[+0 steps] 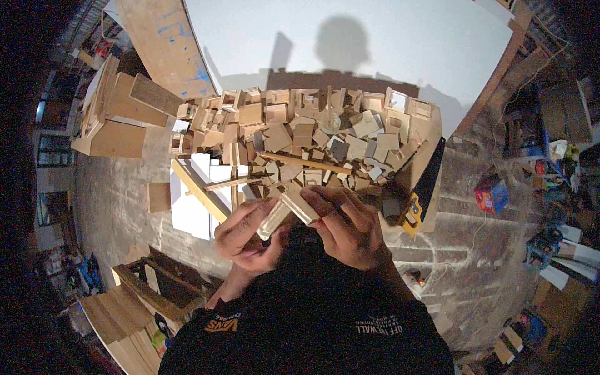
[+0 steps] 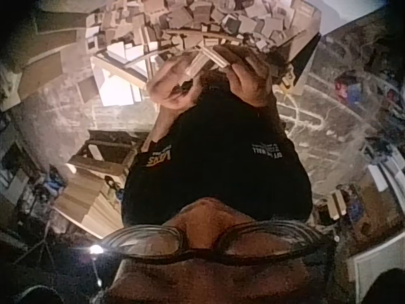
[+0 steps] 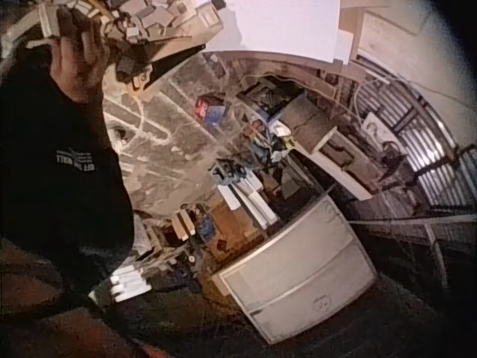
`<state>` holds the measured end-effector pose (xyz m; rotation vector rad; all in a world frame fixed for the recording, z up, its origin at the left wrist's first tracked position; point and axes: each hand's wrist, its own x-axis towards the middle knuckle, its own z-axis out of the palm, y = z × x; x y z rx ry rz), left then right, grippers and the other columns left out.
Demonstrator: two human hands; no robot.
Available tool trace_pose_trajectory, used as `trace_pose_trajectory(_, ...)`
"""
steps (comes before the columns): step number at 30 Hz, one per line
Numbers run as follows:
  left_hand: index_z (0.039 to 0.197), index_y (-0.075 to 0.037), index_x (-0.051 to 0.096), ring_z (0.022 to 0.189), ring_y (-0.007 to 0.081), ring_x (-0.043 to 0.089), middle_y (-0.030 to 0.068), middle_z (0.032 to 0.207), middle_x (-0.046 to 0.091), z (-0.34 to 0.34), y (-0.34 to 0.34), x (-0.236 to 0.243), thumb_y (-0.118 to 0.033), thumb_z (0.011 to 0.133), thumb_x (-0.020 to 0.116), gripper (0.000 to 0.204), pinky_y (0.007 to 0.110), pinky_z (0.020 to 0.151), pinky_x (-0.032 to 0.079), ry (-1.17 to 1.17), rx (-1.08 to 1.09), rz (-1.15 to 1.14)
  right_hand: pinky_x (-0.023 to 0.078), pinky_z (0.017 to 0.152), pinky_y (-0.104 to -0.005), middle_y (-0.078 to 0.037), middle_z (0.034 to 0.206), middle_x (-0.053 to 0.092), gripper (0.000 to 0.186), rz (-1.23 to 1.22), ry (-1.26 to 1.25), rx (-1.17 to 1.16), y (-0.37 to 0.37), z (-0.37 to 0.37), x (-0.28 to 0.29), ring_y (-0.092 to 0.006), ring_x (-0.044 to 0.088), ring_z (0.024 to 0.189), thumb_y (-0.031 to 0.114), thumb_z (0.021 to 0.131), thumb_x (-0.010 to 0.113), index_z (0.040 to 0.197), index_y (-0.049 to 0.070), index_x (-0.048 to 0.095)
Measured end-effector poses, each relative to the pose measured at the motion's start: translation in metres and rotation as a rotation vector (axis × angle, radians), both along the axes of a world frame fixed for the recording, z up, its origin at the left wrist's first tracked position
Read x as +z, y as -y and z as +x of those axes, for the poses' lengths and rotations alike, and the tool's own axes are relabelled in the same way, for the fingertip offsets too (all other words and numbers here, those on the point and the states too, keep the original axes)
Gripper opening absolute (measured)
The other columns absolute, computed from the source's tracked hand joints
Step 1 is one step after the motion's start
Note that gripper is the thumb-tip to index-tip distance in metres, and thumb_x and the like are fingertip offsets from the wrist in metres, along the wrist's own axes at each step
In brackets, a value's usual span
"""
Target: The person cuts a small piece of wood with a handsaw, sands the edges of several wooden components by hand, applies glue to the joints using a small brush, and then assembles the pieces together.
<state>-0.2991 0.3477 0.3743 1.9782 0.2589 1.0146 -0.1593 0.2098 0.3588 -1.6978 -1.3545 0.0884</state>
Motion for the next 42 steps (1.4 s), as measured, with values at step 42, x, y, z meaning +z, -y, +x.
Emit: trace_pose_trajectory(42,0.106,0.001,0.066,0.084,0.0156,0.063,0.0078,0.096,0.068,0.048,-0.019,-0.079,-0.025,0.097,0.057,0.029,0.030,0.074,0.050,-0.098,-0.113,-1.340,0.056,0.049,-0.0296,-0.008,0.070,0.065,0.047,-0.103,-1.370,-0.041,-0.018,0.008,-0.033,-0.0167,0.065,0.053,0.042,0.093,0.067,0.093,-0.005,0.066)
